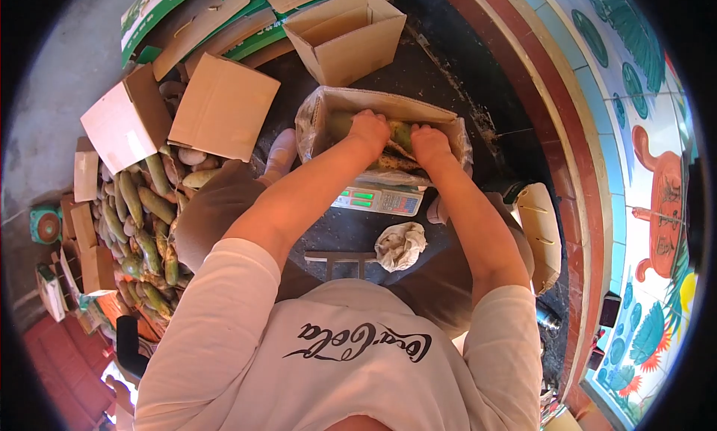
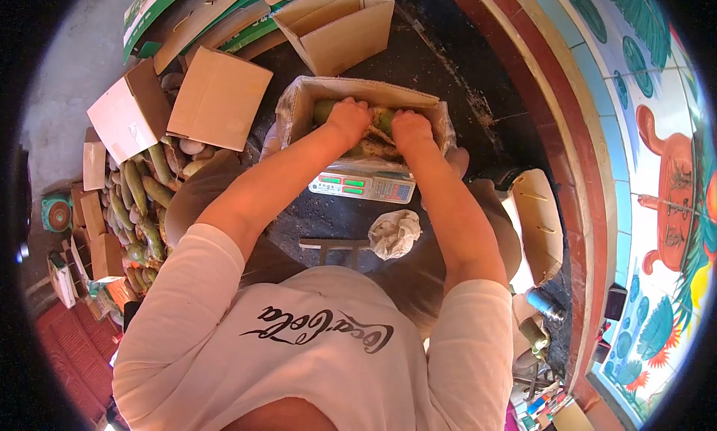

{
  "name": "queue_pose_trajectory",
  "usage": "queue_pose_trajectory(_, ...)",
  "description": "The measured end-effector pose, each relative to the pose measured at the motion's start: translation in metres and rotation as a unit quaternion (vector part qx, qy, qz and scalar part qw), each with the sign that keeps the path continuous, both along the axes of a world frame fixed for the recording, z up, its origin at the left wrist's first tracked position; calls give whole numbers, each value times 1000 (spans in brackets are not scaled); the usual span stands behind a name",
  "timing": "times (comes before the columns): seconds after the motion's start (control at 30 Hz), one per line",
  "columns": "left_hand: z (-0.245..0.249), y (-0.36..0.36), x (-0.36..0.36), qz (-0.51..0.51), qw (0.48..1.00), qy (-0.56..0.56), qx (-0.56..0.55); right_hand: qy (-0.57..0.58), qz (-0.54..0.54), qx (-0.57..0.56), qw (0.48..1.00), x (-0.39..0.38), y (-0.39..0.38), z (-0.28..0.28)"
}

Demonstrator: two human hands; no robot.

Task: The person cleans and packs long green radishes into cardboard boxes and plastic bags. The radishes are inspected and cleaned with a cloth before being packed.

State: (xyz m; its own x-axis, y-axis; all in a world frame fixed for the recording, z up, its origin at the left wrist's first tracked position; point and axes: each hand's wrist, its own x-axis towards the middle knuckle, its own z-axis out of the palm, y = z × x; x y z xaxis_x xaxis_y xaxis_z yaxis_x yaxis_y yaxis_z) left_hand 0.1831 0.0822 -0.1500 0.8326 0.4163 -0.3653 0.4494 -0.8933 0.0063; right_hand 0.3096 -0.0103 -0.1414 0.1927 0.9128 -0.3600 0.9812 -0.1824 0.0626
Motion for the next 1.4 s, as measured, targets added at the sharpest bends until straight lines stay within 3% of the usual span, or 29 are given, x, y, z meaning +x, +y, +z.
queue_pose_trajectory(0.07, -6, -3, 1, 6, 1000, -10, 5, 15, -26, -9, 1000, 4, 1, -10)
queue_pose_trajectory(0.17, 5, -8, -13, -3, 999, -44, -10, 66, 22, -76, 995, 11, 2, 11)
queue_pose_trajectory(0.27, 19, -7, -34, -8, 995, -94, -14, 80, -20, -39, 996, 2, 1, 12)
queue_pose_trajectory(0.37, 31, -1, -33, -31, 998, -41, -36, 71, -50, -22, 996, 3, -3, -29)
queue_pose_trajectory(0.47, 24, -4, -36, -24, 992, -123, -14, 62, -31, -40, 997, 7, -6, -33)
queue_pose_trajectory(0.57, 31, -1, -30, -9, 997, -78, -20, 41, -33, -65, 996, 9, 3, -33)
queue_pose_trajectory(0.67, 33, -1, -29, -11, 997, -55, -49, 44, -22, -57, 997, -4, 1, -5)
queue_pose_trajectory(0.97, 44, 4, -38, -32, 996, -59, -49, 57, 7, -66, 996, -3, 6, -12)
queue_pose_trajectory(1.07, 35, -4, -35, -32, 997, -72, -26, 106, -57, -104, 987, -7, 11, 8)
queue_pose_trajectory(1.17, 44, 0, -40, -9, 992, -113, -53, 140, -66, -32, 987, -19, 3, 33)
queue_pose_trajectory(1.3, 35, -5, -41, 11, 994, -104, -43, 171, 41, -58, 983, -29, 0, 23)
queue_pose_trajectory(1.4, 37, -6, -46, 10, 994, -98, -40, 177, 43, -74, 980, -33, -2, 35)
